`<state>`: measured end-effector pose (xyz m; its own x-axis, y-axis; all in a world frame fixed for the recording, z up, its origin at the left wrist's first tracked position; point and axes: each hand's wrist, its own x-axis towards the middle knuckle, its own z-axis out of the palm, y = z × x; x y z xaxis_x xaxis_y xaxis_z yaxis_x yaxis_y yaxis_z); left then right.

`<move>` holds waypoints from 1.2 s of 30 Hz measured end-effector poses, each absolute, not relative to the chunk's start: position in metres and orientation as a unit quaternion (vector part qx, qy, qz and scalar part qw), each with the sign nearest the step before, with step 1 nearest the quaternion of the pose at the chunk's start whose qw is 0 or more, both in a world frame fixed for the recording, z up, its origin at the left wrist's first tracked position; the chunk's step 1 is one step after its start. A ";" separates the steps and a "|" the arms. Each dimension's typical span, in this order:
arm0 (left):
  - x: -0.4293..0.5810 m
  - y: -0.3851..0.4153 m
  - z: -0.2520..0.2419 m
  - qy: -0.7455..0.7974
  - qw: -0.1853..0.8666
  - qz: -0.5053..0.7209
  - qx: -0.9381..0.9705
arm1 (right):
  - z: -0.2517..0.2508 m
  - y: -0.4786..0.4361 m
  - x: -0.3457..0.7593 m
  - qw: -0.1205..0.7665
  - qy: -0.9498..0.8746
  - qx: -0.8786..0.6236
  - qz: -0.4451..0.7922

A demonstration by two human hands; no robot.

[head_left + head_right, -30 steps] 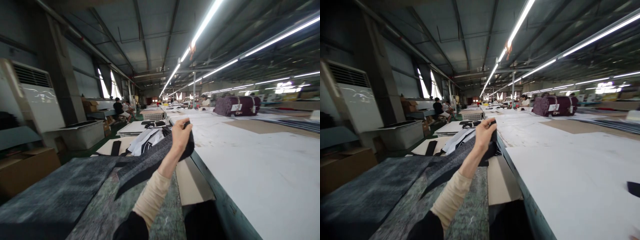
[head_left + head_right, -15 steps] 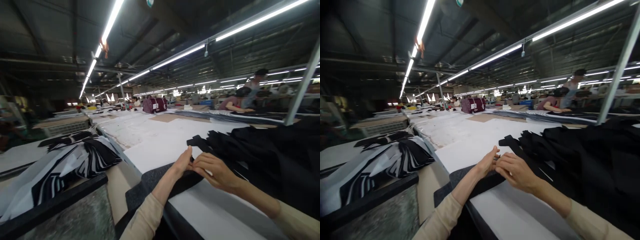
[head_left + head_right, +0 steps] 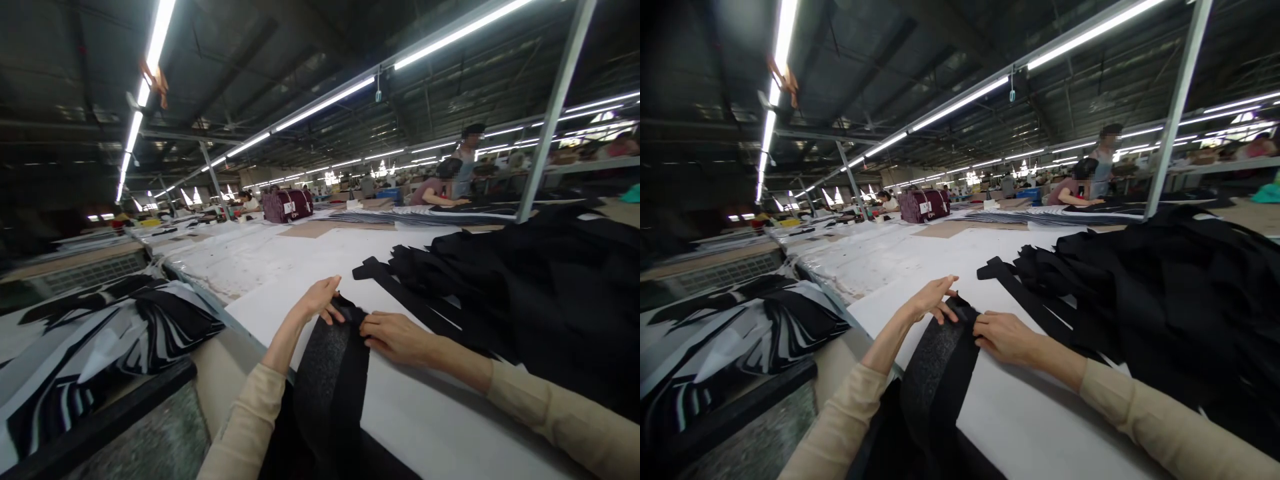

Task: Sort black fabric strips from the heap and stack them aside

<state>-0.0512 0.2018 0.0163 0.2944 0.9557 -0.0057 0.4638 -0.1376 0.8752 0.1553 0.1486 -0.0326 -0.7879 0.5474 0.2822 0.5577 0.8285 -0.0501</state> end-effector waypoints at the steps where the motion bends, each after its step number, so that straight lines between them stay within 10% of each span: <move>1: -0.054 0.205 0.021 0.525 0.383 0.314 0.692 | -0.033 0.149 0.155 0.144 -0.945 -0.293 -0.020; 9: -0.095 0.191 0.062 0.530 0.207 0.433 0.700 | -0.040 0.148 0.155 0.169 -0.935 -0.310 -0.019; 36: -0.080 0.189 0.009 0.476 0.303 0.485 0.669 | -0.008 0.206 0.102 0.295 -0.847 -0.435 0.075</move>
<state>-0.0799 0.1887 0.0092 0.0779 0.9299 0.3594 0.3419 -0.3635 0.8666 0.1016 0.2055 -0.0083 -0.4469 0.7818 0.4348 0.6933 0.6098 -0.3839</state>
